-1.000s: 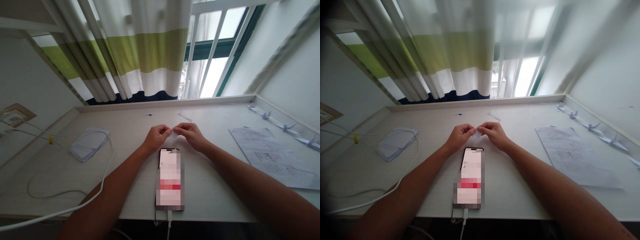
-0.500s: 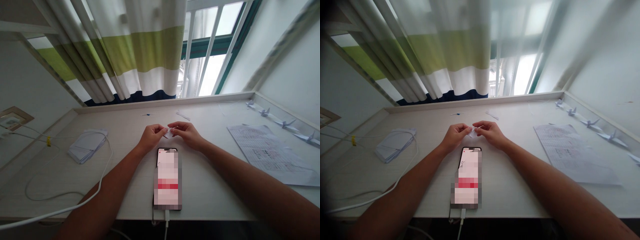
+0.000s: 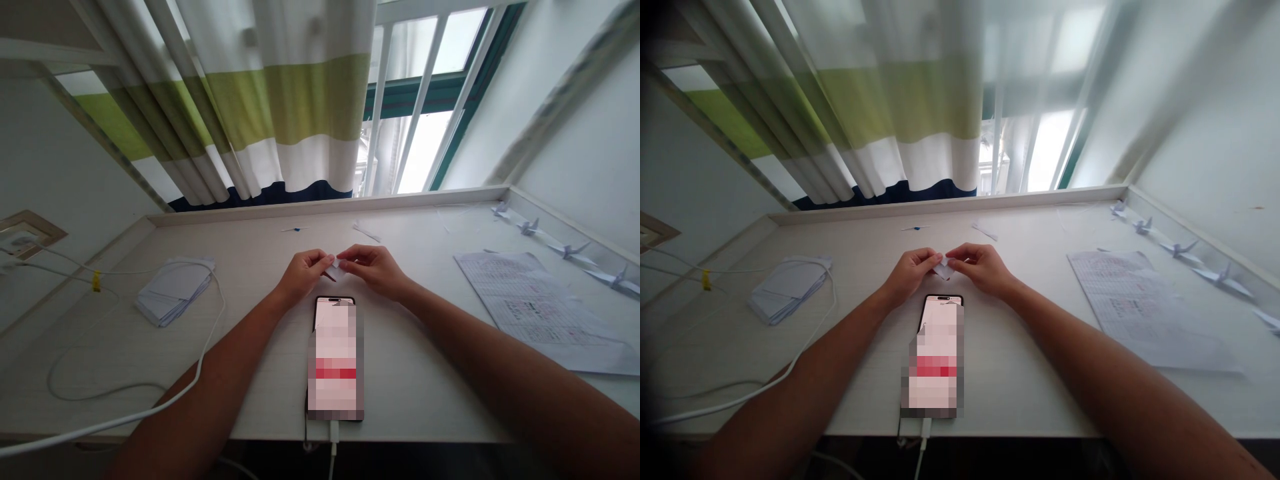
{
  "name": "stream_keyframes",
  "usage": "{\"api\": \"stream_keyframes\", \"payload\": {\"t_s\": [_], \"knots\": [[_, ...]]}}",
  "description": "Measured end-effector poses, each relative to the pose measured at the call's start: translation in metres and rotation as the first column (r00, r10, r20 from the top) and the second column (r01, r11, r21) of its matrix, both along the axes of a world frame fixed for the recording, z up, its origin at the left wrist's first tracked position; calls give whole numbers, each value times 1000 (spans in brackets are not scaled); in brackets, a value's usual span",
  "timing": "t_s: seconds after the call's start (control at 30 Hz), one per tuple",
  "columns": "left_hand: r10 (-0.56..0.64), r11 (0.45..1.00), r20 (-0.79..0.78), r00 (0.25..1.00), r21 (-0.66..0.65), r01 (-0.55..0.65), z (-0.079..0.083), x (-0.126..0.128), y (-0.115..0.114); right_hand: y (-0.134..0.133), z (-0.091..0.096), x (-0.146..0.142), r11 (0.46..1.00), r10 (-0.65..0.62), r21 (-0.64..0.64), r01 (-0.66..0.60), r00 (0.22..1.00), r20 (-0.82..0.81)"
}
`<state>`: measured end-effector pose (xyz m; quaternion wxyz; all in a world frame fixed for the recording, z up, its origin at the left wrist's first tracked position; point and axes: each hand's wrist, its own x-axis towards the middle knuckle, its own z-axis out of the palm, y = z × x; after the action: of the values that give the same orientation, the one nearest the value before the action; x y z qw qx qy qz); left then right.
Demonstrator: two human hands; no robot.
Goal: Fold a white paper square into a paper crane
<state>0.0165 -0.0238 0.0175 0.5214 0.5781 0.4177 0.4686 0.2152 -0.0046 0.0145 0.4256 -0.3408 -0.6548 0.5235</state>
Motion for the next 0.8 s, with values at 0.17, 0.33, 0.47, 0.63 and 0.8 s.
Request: {"api": "stream_keyframes", "payload": {"t_s": [0.17, 0.33, 0.47, 0.63, 0.8], "knots": [[-49, 997, 56, 997, -61, 52, -5, -1, 2, 1, 0, 1, 997, -76, 15, 75, 996, 41], [-79, 991, 100, 992, -96, 89, -15, 0, 3, 1, 1, 1, 995, -101, 29, 99, 993, 65], [-62, 990, 106, 992, -123, 75, -17, 2, 2, 3, -4, 0, 990, -140, 1, 140, 985, 105], [33, 992, 19, 999, -119, -31, -14, 3, 2, 4, -7, 1, 904, -354, 342, 258, 899, 258], [99, 988, -25, 995, -112, -102, -14, 1, 3, 1, 3, 9, 620, -321, 766, -170, 835, 446]]}}
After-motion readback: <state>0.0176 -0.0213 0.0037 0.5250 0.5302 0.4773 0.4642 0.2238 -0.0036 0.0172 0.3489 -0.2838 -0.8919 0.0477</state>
